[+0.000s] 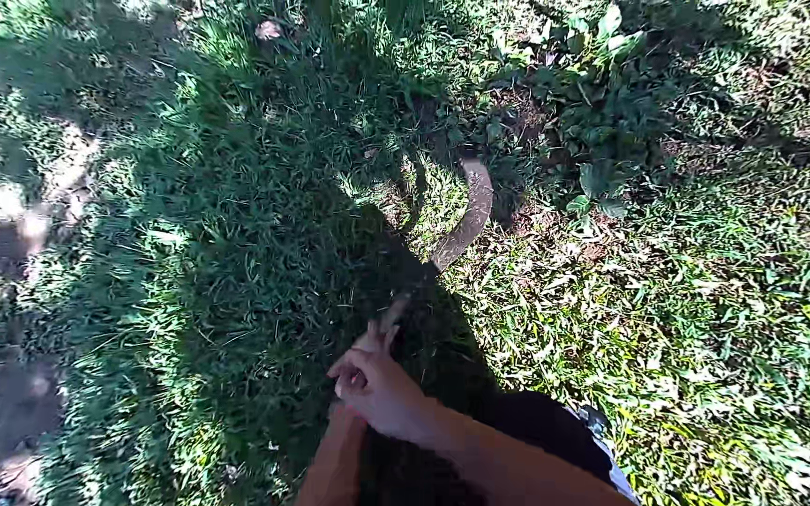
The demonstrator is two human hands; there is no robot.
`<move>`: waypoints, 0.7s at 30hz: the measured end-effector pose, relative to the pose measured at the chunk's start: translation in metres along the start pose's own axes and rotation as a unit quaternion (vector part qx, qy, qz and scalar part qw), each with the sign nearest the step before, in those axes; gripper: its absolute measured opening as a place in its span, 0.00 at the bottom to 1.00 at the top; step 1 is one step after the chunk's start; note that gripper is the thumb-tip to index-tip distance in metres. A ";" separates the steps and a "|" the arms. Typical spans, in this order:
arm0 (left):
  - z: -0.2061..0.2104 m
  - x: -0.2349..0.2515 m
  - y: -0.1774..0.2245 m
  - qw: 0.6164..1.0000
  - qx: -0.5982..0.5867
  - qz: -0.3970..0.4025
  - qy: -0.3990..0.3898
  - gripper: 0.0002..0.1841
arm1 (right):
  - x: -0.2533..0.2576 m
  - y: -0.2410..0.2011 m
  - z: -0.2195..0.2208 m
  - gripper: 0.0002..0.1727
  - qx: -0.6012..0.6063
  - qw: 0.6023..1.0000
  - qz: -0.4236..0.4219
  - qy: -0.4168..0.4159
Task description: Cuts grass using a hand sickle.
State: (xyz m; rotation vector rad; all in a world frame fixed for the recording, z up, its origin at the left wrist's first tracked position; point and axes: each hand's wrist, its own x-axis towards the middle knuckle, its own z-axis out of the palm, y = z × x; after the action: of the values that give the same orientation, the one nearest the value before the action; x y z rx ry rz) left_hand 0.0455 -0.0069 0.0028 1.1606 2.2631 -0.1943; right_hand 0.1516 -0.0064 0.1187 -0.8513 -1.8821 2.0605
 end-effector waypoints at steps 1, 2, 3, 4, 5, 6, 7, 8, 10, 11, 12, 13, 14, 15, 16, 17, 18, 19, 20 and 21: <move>-0.007 0.016 -0.001 0.998 -0.023 0.008 -0.063 0.38 | 0.000 -0.001 0.003 0.18 0.006 1.000 0.000 -0.004; 0.008 0.022 -0.006 0.997 -0.059 0.001 -0.048 0.37 | 0.000 -0.001 0.006 0.18 0.012 1.000 0.001 -0.012; 0.033 0.014 -0.011 0.994 -0.106 -0.026 0.000 0.35 | -0.001 0.000 0.009 0.18 0.012 1.000 0.000 -0.021; 0.052 -0.007 -0.008 0.984 -0.162 -0.064 0.039 0.32 | -0.002 0.001 0.010 0.18 0.008 1.000 -0.003 -0.029; 0.047 -0.032 0.000 0.976 -0.188 -0.108 -0.007 0.32 | -0.002 0.003 0.010 0.18 0.003 0.999 -0.004 -0.036; 0.039 -0.055 0.008 0.978 -0.162 -0.120 -0.054 0.33 | -0.002 0.005 0.007 0.19 -0.002 0.999 -0.003 -0.038; 0.048 -0.069 0.010 0.985 -0.139 -0.099 -0.028 0.33 | -0.002 0.007 0.003 0.19 -0.004 0.999 0.000 -0.036; 0.083 -0.071 0.000 0.979 -0.138 -0.059 0.141 0.33 | -0.002 0.006 0.000 0.19 -0.001 0.999 0.006 -0.033; 0.096 -0.046 -0.010 0.977 -0.108 -0.025 0.183 0.34 | -0.002 0.003 -0.002 0.19 0.005 1.000 0.006 -0.016; 0.124 -0.011 -0.015 0.916 -0.084 0.049 0.389 0.35 | -0.001 0.002 -0.005 0.18 0.007 1.000 -0.001 -0.002; 0.072 -0.014 0.000 0.984 -0.096 0.021 0.147 0.36 | 0.000 0.001 -0.005 0.18 0.013 1.000 -0.003 0.009; 0.030 -0.005 0.014 0.996 -0.085 0.008 -0.015 0.37 | 0.001 0.000 -0.005 0.18 0.015 1.000 -0.003 0.015; 0.014 0.006 0.021 0.994 -0.078 0.015 -0.071 0.38 | 0.001 -0.001 -0.004 0.18 0.018 1.000 0.000 0.013; 0.021 0.011 0.020 0.995 -0.082 0.032 -0.042 0.38 | 0.001 -0.002 -0.003 0.18 0.021 1.000 0.005 0.006; 0.047 0.006 0.012 0.994 -0.096 0.044 0.037 0.37 | 0.000 -0.001 0.000 0.18 0.023 1.000 0.010 -0.002; 0.071 -0.010 0.008 0.987 -0.116 0.036 0.102 0.35 | -0.002 0.000 0.001 0.18 0.025 1.000 0.013 -0.013; 0.058 -0.034 0.016 0.985 -0.156 -0.052 -0.049 0.33 | -0.003 0.000 0.001 0.18 0.027 0.999 0.010 -0.022; 0.080 -0.046 0.017 0.970 -0.208 -0.127 -0.010 0.30 | -0.002 0.002 0.000 0.18 0.027 0.999 0.005 -0.025; 0.118 -0.053 0.012 0.965 -0.199 -0.157 0.071 0.29 | -0.001 0.004 -0.003 0.18 0.023 0.999 0.004 -0.026; 0.134 -0.063 -0.003 0.973 -0.180 -0.144 0.017 0.30 | 0.000 0.005 -0.007 0.18 0.020 0.999 0.008 -0.023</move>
State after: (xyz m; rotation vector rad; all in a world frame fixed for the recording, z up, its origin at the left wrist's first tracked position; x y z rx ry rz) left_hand 0.1288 -0.1030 -0.0721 0.6526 2.3642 0.1233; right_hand 0.1567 -0.0014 0.1137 -0.8177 -1.8558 2.1376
